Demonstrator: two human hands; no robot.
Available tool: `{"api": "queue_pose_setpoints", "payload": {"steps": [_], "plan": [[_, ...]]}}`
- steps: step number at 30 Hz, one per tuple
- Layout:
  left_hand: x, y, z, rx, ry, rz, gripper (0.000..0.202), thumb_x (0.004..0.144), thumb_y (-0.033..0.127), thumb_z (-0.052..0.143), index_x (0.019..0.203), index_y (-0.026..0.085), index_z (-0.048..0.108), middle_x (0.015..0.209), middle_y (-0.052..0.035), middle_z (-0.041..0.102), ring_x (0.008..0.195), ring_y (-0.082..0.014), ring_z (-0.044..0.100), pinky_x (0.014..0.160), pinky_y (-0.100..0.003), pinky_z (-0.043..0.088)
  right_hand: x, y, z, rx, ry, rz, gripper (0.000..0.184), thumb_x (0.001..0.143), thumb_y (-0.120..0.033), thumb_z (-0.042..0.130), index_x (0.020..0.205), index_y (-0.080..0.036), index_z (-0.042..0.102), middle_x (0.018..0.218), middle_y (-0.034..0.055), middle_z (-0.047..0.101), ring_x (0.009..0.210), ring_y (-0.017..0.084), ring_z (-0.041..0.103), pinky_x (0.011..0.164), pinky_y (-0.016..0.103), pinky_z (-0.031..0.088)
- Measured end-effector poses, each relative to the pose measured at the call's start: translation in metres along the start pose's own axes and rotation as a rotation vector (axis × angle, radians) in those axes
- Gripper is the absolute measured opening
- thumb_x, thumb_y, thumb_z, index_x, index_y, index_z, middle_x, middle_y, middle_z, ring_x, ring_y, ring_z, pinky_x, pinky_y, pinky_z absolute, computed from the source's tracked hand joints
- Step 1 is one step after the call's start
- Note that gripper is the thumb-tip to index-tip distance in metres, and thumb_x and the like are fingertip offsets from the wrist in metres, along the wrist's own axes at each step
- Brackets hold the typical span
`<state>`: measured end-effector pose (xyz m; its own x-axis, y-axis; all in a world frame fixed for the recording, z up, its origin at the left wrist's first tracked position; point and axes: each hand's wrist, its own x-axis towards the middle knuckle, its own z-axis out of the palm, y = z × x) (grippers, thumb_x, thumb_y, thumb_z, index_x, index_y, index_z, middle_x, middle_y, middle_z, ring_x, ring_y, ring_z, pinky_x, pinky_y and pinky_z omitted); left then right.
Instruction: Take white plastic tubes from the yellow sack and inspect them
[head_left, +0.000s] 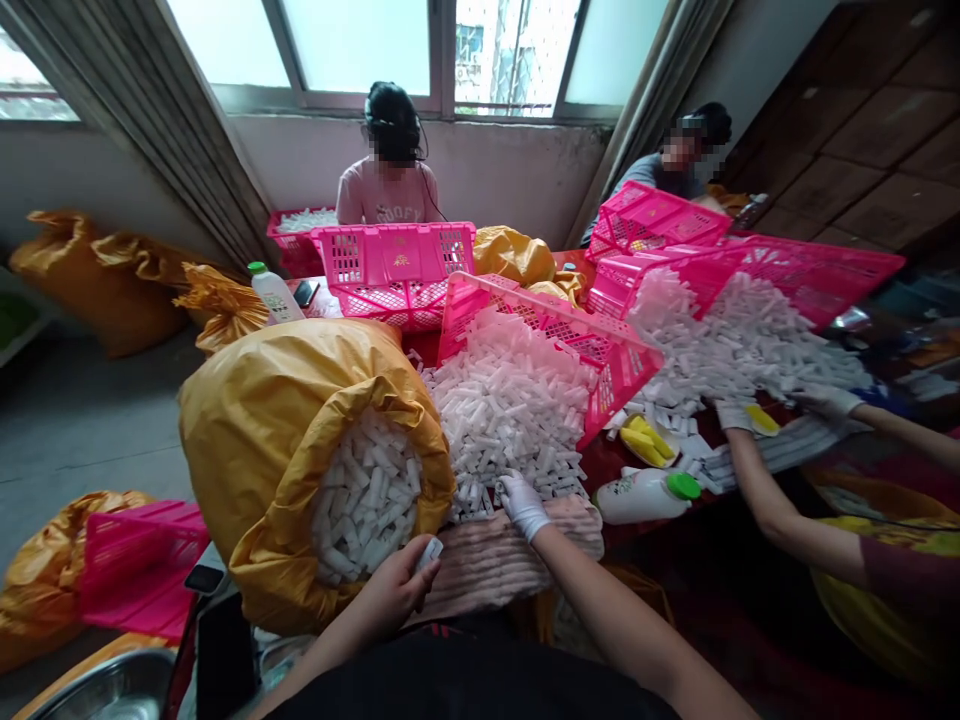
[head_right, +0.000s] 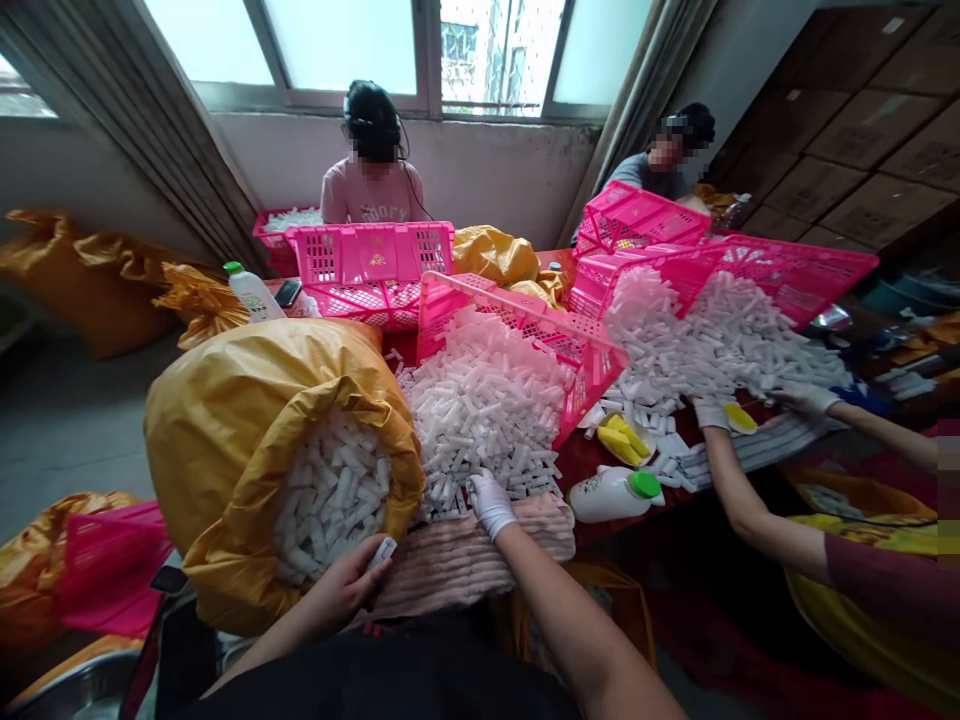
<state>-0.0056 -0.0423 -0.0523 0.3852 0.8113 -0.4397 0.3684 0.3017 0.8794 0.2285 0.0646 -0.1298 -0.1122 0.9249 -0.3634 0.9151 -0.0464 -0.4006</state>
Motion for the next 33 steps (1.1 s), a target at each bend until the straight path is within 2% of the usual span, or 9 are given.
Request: {"api": "queue_pose_setpoints", "payload": {"steps": [4,6,8,15,19,22,26,28,33], "plan": [[-0.007,0.017,-0.004,0.06,0.039,0.152,0.042,0.087,0.053,0.035,0.1,0.016,0.05,0.067,0.002,0.048,0.055,-0.01,0.043,0.052,-0.019,0.038,-0.042,-0.051,-0.03,0.888,-0.001,-0.136,0.042,0.085,-0.033,0.049,0.123,-0.02,0.037,0.084,0.0023,0.062,0.065,0.012,0.058,0.052,0.021,0.043],[-0.009,0.025,-0.006,0.103,0.059,0.225,0.04,0.088,0.05,0.035,0.101,0.016,0.051,0.073,-0.0003,0.052,0.063,-0.0119,0.047,0.06,-0.02,0.04,-0.064,-0.081,-0.045,1.384,-0.042,-0.184,0.047,0.078,-0.042,0.058,0.116,-0.024,0.037,0.073,-0.0019,0.06,0.052,0.011,0.053,0.044,0.019,0.038],[-0.008,0.03,-0.004,0.127,0.082,0.281,0.039,0.087,0.05,0.036,0.099,0.016,0.053,0.08,-0.0026,0.055,0.072,-0.0142,0.05,0.068,-0.022,0.041,-0.08,-0.105,-0.051,1.571,-0.067,-0.207,0.043,0.071,-0.042,0.067,0.102,-0.025,0.043,0.066,-0.005,0.057,0.048,0.009,0.05,0.044,0.019,0.038],[0.0,0.016,0.017,-0.44,-0.049,0.213,0.052,0.076,0.064,0.047,0.096,0.016,0.05,0.056,0.0054,0.042,0.046,-0.0073,0.037,0.044,-0.019,0.031,-0.099,-0.114,-0.033,1.476,-0.004,-0.407,0.025,0.078,-0.045,0.06,0.078,-0.02,0.058,0.081,0.0021,0.063,0.079,0.014,0.059,0.076,0.028,0.047],[0.001,0.015,0.019,-0.638,-0.173,0.165,0.053,0.073,0.065,0.051,0.091,0.017,0.045,0.053,0.0066,0.043,0.042,-0.0061,0.036,0.042,-0.019,0.027,-0.099,-0.106,-0.031,1.55,0.058,-0.361,0.026,0.08,-0.047,0.057,0.08,-0.021,0.059,0.075,0.0011,0.065,0.072,0.015,0.06,0.075,0.032,0.049],[0.001,0.017,0.015,-0.406,-0.166,0.166,0.05,0.075,0.065,0.046,0.087,0.016,0.046,0.058,0.0024,0.05,0.049,-0.0089,0.043,0.048,-0.02,0.032,-0.098,-0.108,-0.029,1.473,0.185,-0.318,0.025,0.078,-0.045,0.06,0.077,-0.02,0.059,0.076,0.0015,0.065,0.071,0.014,0.059,0.072,0.029,0.049],[0.001,0.016,0.014,0.233,0.198,0.12,0.031,0.082,0.047,0.042,0.078,0.017,0.049,0.07,-0.0045,0.056,0.067,-0.0166,0.054,0.061,-0.025,0.038,-0.095,-0.115,-0.016,1.403,0.184,-0.208,0.038,0.073,-0.055,0.061,0.07,-0.017,0.057,0.068,0.0017,0.062,0.063,0.013,0.056,0.066,0.027,0.048],[0.0,0.015,0.015,0.465,0.267,0.056,0.023,0.081,0.038,0.042,0.078,0.017,0.05,0.074,-0.0063,0.058,0.073,-0.0192,0.057,0.064,-0.026,0.039,-0.094,-0.118,-0.008,1.413,0.181,-0.157,0.045,0.072,-0.061,0.057,0.067,-0.016,0.056,0.063,0.001,0.06,0.059,0.012,0.054,0.064,0.026,0.048],[-0.004,0.021,0.014,0.487,0.257,0.104,0.021,0.082,0.036,0.041,0.078,0.019,0.051,0.074,-0.0055,0.058,0.072,-0.0185,0.057,0.064,-0.024,0.039,-0.099,-0.12,-0.004,1.509,0.164,-0.115,0.044,0.069,-0.06,0.061,0.067,-0.017,0.057,0.064,0.0007,0.061,0.062,0.012,0.055,0.067,0.026,0.048]]}}
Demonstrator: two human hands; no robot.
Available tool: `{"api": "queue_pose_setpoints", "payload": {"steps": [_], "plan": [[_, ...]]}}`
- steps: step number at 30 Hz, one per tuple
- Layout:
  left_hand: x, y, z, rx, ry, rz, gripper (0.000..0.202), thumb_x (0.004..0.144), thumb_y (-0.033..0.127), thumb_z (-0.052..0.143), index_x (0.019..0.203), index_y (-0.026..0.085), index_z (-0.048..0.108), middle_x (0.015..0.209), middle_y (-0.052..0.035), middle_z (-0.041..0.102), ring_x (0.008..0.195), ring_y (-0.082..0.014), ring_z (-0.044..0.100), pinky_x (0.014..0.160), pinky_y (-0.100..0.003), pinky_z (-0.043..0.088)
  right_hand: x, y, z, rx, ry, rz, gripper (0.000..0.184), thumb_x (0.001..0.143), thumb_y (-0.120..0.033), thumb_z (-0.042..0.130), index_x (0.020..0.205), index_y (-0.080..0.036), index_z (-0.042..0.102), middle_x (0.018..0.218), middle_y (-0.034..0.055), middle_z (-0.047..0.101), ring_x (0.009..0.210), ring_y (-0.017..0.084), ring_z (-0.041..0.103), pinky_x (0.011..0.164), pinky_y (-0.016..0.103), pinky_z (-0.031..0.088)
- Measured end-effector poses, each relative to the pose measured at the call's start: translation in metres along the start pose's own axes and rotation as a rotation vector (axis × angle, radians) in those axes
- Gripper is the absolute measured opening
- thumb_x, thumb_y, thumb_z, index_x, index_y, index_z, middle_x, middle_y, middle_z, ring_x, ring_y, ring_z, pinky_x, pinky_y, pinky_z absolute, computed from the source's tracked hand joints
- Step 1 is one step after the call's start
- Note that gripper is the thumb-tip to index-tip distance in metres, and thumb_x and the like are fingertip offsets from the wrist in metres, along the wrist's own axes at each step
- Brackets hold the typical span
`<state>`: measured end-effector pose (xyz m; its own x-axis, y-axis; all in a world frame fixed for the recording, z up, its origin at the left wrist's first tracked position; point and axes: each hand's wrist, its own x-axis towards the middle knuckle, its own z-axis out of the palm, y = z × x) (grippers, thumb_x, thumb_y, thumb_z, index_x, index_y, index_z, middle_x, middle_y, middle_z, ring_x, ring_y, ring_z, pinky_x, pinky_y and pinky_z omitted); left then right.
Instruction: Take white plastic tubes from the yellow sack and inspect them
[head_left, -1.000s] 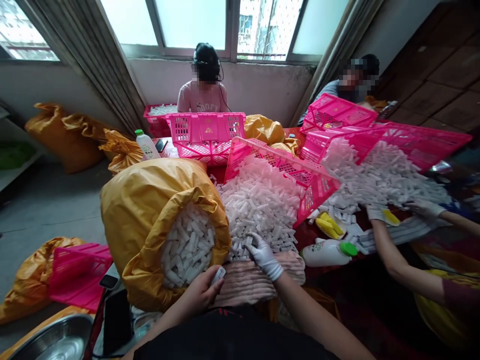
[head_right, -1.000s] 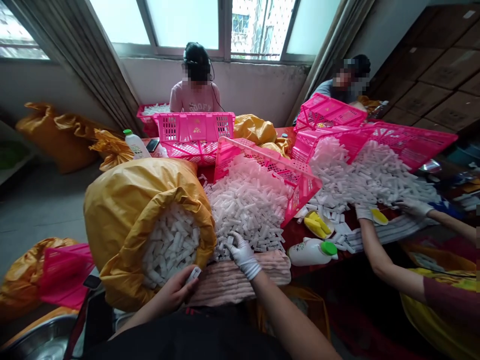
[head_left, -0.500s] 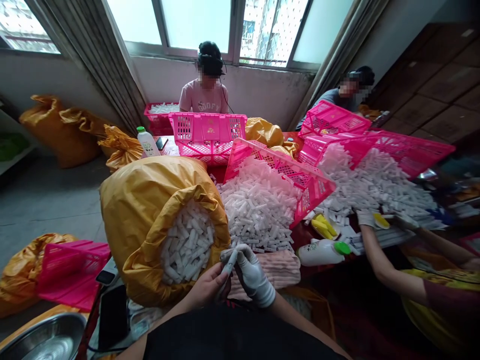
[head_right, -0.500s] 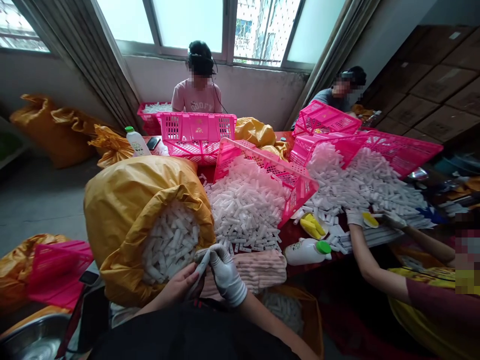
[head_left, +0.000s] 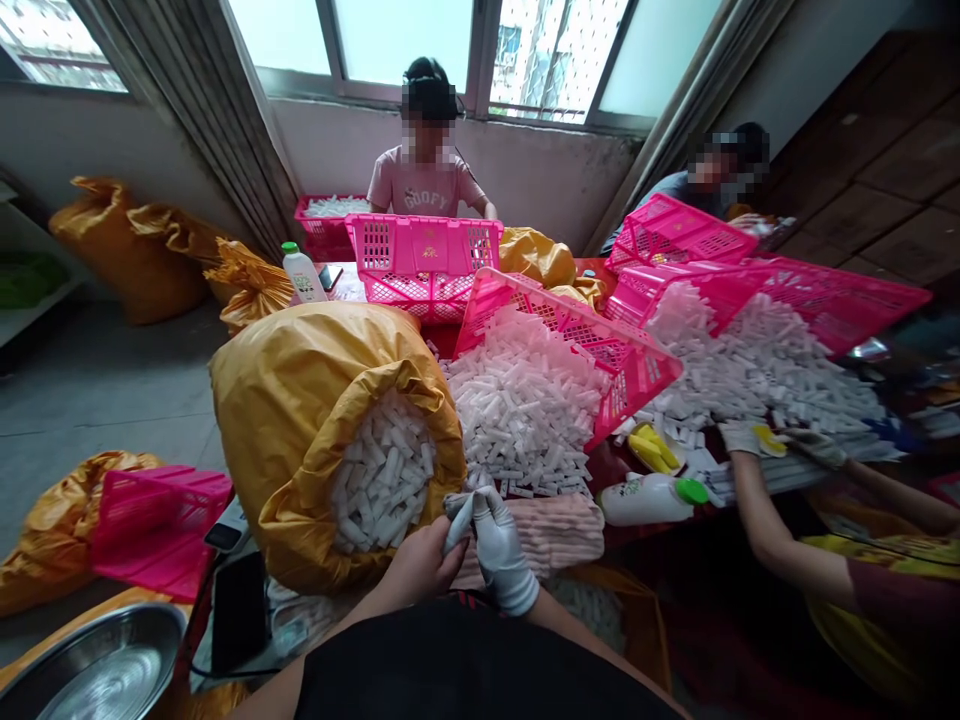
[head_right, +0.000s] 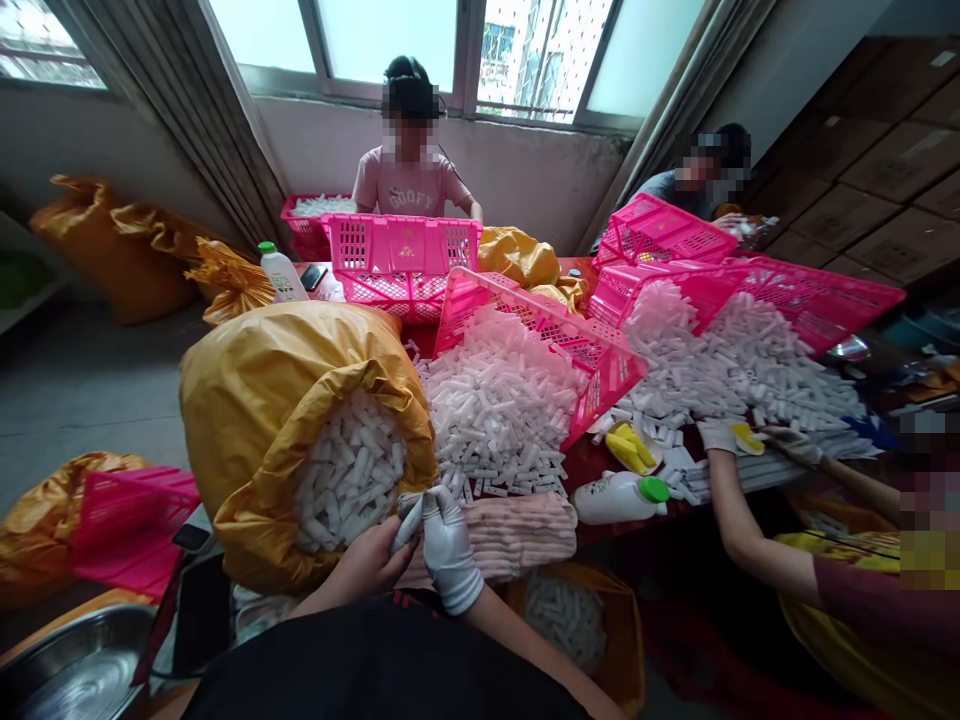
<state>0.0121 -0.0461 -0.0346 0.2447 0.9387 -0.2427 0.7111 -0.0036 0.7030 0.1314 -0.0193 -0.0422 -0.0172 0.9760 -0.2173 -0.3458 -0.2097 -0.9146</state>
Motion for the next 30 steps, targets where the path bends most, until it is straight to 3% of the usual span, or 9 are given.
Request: {"api": "queue_pose_setpoints", "payload": {"steps": [2,6,8,11,13,19,23,24,30], "plan": [[0.0,0.002,-0.002,-0.151,-0.004,0.039,0.027,0.081,0.043,0.042,0.077,0.018,0.051,0.072,-0.0044,0.057,0.068,-0.0172,0.055,0.062,-0.024,0.039,-0.003,-0.005,-0.001,0.033,0.042,-0.009,0.042,0.068,-0.059,0.063,0.068,-0.017,0.058,0.066,0.001,0.063,0.062,0.013,0.057,0.066,0.026,0.048],[0.002,0.006,-0.002,-0.52,-0.243,0.05,0.049,0.084,0.059,0.027,0.086,0.016,0.049,0.055,0.0023,0.049,0.048,-0.0124,0.047,0.051,-0.023,0.037,-0.005,-0.012,-0.004,0.015,0.03,-0.026,0.037,0.072,-0.054,0.062,0.073,-0.017,0.061,0.072,0.0024,0.065,0.065,0.013,0.058,0.066,0.026,0.049],[0.003,0.009,-0.002,-0.434,-0.219,0.011,0.046,0.084,0.057,0.029,0.084,0.016,0.049,0.056,0.0021,0.049,0.05,-0.0128,0.049,0.053,-0.023,0.038,-0.004,-0.013,-0.003,-0.001,0.057,-0.027,0.039,0.068,-0.056,0.064,0.069,-0.017,0.059,0.067,0.0005,0.063,0.062,0.012,0.056,0.064,0.025,0.049],[0.005,0.015,-0.006,-0.041,-0.024,-0.066,0.027,0.083,0.042,0.041,0.08,0.017,0.05,0.067,-0.0028,0.054,0.067,-0.017,0.055,0.062,-0.025,0.039,-0.001,-0.012,-0.002,-0.039,0.171,-0.079,0.043,0.059,-0.059,0.068,0.063,-0.018,0.056,0.061,-0.0018,0.058,0.062,0.012,0.054,0.067,0.025,0.049],[0.006,0.017,-0.008,0.026,-0.022,-0.037,0.023,0.083,0.038,0.042,0.078,0.017,0.05,0.069,-0.0036,0.054,0.07,-0.0182,0.056,0.063,-0.026,0.038,-0.001,-0.014,-0.004,-0.036,0.168,-0.085,0.043,0.06,-0.059,0.068,0.064,-0.018,0.057,0.062,-0.001,0.059,0.063,0.012,0.055,0.069,0.025,0.049],[0.009,0.021,-0.004,-0.596,-0.345,0.074,0.041,0.083,0.056,0.03,0.076,0.018,0.044,0.048,0.0057,0.038,0.043,-0.0103,0.038,0.046,-0.022,0.033,-0.007,-0.025,-0.016,0.15,-0.028,-0.03,0.036,0.072,-0.055,0.061,0.071,-0.019,0.061,0.068,0.0007,0.063,0.061,0.012,0.057,0.066,0.026,0.05],[0.013,0.035,-0.007,-0.349,-0.005,0.044,0.03,0.077,0.048,0.048,0.07,0.019,0.047,0.061,0.0001,0.047,0.059,-0.0131,0.047,0.055,-0.024,0.036,-0.003,-0.023,-0.014,0.09,0.062,-0.118,0.03,0.074,-0.05,0.062,0.072,-0.02,0.059,0.072,-0.0005,0.064,0.064,0.012,0.058,0.071,0.027,0.05],[0.015,0.039,-0.009,-0.328,0.016,0.041,0.03,0.076,0.047,0.05,0.069,0.019,0.047,0.063,-0.0008,0.049,0.062,-0.0137,0.048,0.056,-0.024,0.036,-0.003,-0.022,-0.014,0.065,0.093,-0.123,0.032,0.074,-0.051,0.061,0.072,-0.02,0.059,0.072,-0.0001,0.064,0.065,0.012,0.058,0.072,0.028,0.05],[0.02,0.051,-0.01,-0.992,-0.462,-0.086,0.046,0.072,0.067,0.042,0.068,0.021,0.039,0.038,0.0106,0.027,0.033,-0.0055,0.022,0.035,-0.021,0.02,-0.005,-0.036,-0.016,-0.013,0.047,-0.109,0.041,0.082,-0.055,0.046,0.077,-0.019,0.065,0.078,0.005,0.066,0.077,0.016,0.061,0.081,0.032,0.05]]}}
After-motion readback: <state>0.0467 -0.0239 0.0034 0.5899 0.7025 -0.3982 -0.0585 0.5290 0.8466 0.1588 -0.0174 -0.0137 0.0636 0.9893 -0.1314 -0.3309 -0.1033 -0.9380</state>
